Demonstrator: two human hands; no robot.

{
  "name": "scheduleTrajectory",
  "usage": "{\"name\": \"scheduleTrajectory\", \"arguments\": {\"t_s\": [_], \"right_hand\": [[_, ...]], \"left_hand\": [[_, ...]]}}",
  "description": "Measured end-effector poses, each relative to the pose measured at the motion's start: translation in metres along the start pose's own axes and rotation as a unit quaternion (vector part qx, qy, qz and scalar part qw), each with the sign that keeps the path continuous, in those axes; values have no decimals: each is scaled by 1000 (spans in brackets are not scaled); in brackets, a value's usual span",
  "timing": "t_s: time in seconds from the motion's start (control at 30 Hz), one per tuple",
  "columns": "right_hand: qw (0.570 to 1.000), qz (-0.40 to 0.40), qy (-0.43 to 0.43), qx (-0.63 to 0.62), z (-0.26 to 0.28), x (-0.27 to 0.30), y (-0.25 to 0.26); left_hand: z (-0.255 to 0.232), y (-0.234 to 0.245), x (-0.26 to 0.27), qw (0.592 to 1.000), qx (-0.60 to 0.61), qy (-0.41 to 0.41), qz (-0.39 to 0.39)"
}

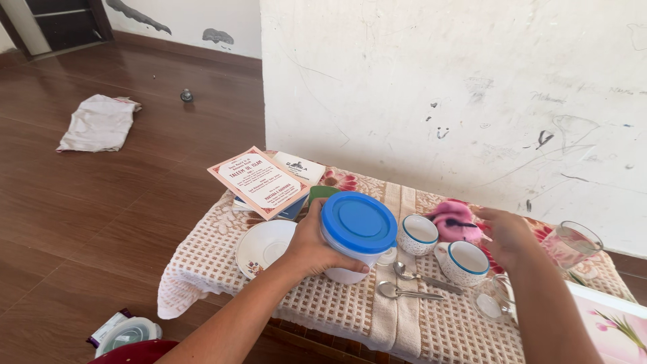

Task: The person opens a plastic container with a blue lid and uses a spoon to transfer white powder into a small glass jar. They then place the lid on the jar and close the plastic container.

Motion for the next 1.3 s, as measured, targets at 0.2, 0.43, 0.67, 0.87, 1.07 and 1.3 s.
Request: {"name": "scheduleTrajectory", "arguments": {"t_s": [0.2, 0.43, 0.67, 0.87, 1.07, 1.3], "right_hand": [[947, 92, 289, 101, 88, 153, -60], [701, 353, 559, 267, 96, 263, -120], [748, 307, 482, 338, 98, 267, -108], [698, 243, 519, 428, 99, 284, -108], [641, 236, 539, 493, 105, 298, -119], [618, 236, 477, 578, 118, 300, -135]], "left_hand": [[6, 0, -2, 1000, 8, 11, 7], [16, 3, -2, 999, 21, 37, 32], [14, 10, -6, 998, 10, 24, 53], [5, 15, -8, 995, -18, 34, 96], [-3, 15, -13, 993, -44, -29, 106], [0, 17, -19, 991, -43, -62, 110]]}}
Point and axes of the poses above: each hand's wrist, its own x-axis away from the middle knuckle, its own y-axis out of the back of the hand, z = x × y, the point moved 6 cm from there along -x, towards the middle knuckle, and after that the axes turned 9 degrees about -z, right-handed, at the moved point
